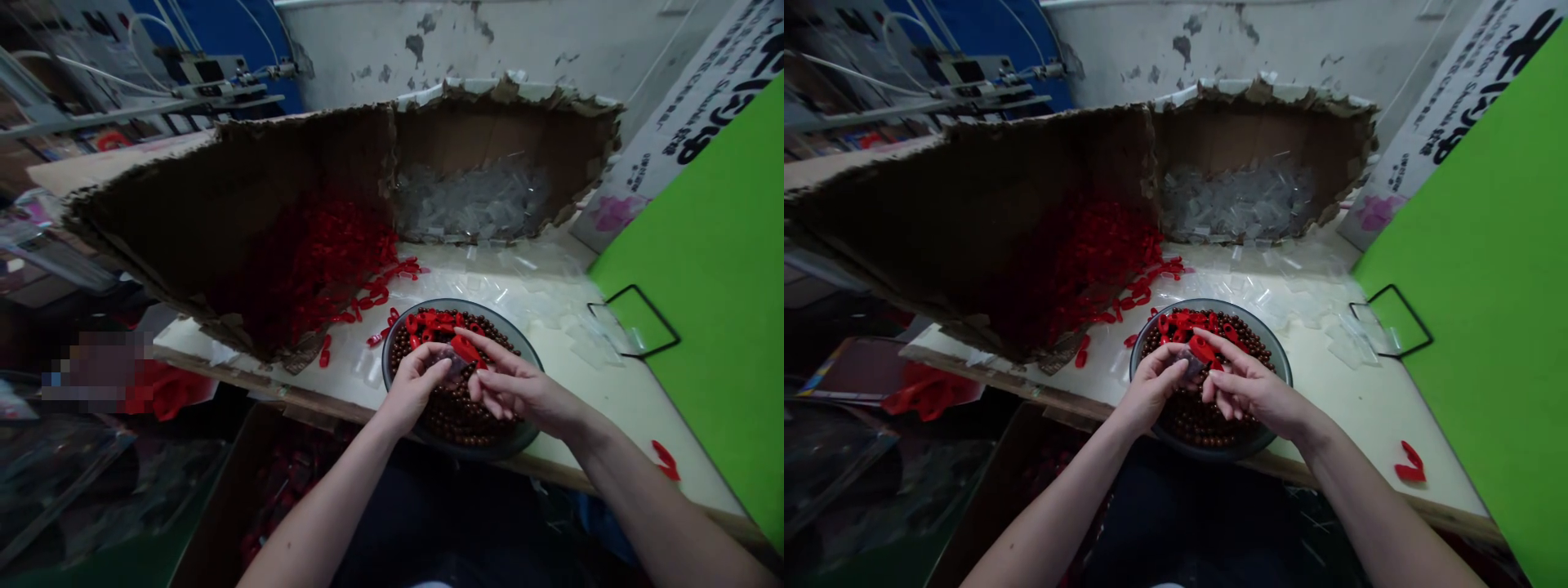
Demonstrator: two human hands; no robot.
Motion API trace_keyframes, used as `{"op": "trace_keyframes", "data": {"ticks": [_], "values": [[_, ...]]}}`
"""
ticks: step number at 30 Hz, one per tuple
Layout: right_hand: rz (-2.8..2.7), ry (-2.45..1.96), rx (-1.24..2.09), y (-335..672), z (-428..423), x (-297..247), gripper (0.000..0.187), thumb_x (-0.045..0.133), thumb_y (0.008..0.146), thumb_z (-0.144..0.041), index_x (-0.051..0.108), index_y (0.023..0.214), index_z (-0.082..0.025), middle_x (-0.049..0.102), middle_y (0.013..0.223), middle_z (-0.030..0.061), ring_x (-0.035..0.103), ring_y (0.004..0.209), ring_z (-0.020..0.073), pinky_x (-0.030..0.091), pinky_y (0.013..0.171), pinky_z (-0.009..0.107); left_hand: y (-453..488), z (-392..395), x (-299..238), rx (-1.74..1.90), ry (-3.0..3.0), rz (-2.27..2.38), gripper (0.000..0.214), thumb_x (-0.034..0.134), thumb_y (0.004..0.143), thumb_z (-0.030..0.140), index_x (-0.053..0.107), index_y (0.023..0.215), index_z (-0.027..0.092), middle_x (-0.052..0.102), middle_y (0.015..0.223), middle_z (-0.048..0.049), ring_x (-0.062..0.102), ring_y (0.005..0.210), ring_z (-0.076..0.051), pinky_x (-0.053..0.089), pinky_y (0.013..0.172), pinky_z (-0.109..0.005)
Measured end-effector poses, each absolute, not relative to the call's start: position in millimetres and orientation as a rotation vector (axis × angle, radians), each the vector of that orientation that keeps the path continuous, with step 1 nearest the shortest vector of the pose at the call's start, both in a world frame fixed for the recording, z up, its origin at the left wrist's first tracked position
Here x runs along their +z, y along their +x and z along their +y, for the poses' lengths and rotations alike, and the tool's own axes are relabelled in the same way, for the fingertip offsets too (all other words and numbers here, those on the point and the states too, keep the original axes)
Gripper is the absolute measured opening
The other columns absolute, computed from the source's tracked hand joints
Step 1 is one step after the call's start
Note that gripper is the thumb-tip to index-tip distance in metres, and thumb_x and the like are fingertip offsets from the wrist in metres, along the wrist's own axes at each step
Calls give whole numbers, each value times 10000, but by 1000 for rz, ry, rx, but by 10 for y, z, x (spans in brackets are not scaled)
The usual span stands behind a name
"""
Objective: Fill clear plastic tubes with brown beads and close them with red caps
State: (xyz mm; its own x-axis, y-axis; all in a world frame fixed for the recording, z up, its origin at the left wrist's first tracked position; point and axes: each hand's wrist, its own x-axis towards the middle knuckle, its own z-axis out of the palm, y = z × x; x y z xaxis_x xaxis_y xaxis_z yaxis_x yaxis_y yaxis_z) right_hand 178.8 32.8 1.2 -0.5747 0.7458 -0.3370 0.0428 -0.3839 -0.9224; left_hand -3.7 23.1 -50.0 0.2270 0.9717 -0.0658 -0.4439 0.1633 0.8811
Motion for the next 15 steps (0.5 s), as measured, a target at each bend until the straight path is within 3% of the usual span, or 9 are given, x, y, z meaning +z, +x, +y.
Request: {"op": "trace_keyframes", "data": {"ticks": [11, 15], "values": [[-1480, -1214, 1544, 1690, 306, -223, 537, 486, 918, -484, 452, 1407, -265, 539, 621, -38, 460, 422, 61, 358, 385, 173, 35, 213, -449, 1131, 998, 833, 304, 609, 838, 370, 610, 1019, 126, 623, 753, -24, 576, 649, -110, 466, 569, -205], [-1784, -1283, 1077, 1661, 212, -231, 471, 424, 961, -413, 458, 1408, -270, 622, 658, -16, 579, 528, 112, 503, 548, 241, 50, 164, -395, 1111, 1012, 876, 306, 590, 853, 361, 629, 1058, 136, 619, 773, -21, 562, 635, -94, 427, 534, -180]]}}
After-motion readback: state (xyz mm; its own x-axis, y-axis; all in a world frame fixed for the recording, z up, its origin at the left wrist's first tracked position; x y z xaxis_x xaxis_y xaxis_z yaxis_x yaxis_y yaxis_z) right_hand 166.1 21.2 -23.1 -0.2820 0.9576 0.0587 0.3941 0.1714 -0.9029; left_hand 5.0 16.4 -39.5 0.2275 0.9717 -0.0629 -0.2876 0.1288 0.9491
